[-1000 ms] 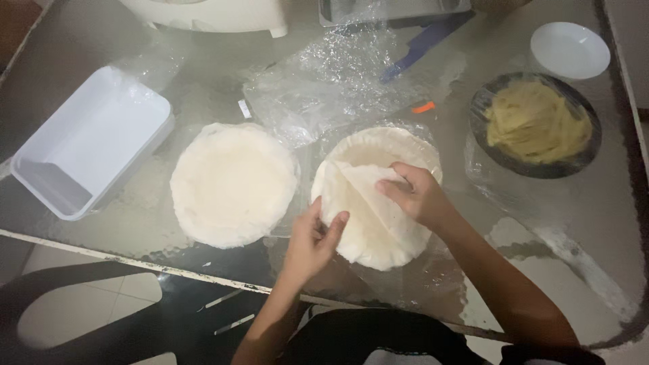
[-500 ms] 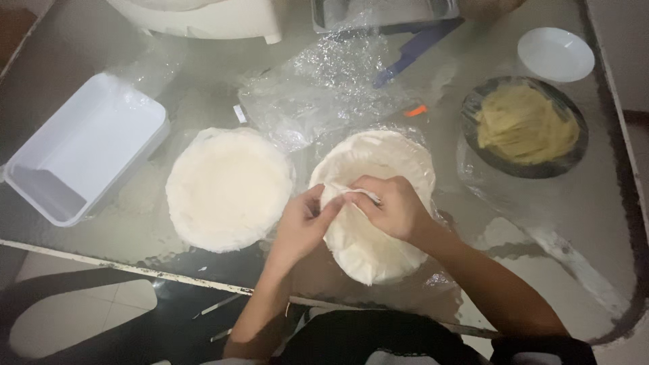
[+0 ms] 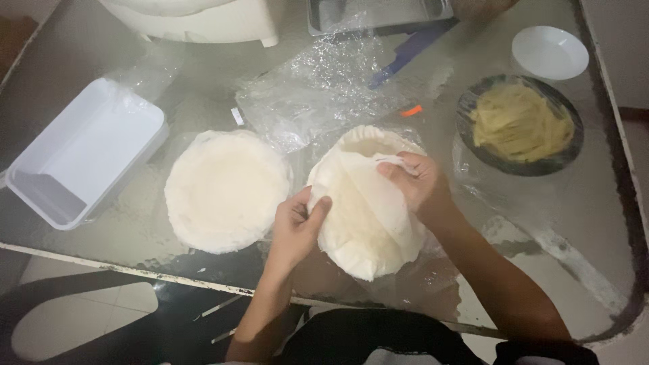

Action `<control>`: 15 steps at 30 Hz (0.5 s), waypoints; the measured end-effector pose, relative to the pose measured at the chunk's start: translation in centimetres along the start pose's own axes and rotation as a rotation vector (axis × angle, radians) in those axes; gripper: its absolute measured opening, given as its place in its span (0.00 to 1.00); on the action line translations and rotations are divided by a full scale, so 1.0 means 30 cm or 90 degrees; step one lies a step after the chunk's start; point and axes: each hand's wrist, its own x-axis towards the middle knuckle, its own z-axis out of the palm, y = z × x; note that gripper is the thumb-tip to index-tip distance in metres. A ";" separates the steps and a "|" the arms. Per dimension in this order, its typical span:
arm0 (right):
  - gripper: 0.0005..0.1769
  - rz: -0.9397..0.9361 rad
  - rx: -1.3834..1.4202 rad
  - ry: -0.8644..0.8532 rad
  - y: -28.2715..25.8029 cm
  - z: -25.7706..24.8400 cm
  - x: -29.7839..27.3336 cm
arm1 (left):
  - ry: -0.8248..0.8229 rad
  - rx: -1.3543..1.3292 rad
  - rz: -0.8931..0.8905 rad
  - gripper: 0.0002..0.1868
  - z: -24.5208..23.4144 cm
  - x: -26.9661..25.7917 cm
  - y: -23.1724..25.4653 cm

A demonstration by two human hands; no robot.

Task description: The person separates and prepares flat round pieces of white dough on a glass table by hand.

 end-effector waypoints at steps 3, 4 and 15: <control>0.15 -0.005 0.005 0.006 -0.023 -0.032 -0.007 | 0.009 0.020 0.027 0.16 -0.003 -0.003 -0.013; 0.16 -0.011 0.003 0.004 -0.030 -0.044 -0.007 | -0.005 0.021 0.034 0.16 0.000 -0.001 -0.012; 0.20 -0.238 -0.340 -0.129 -0.143 -0.005 0.039 | -0.045 0.233 0.087 0.11 0.054 -0.017 0.137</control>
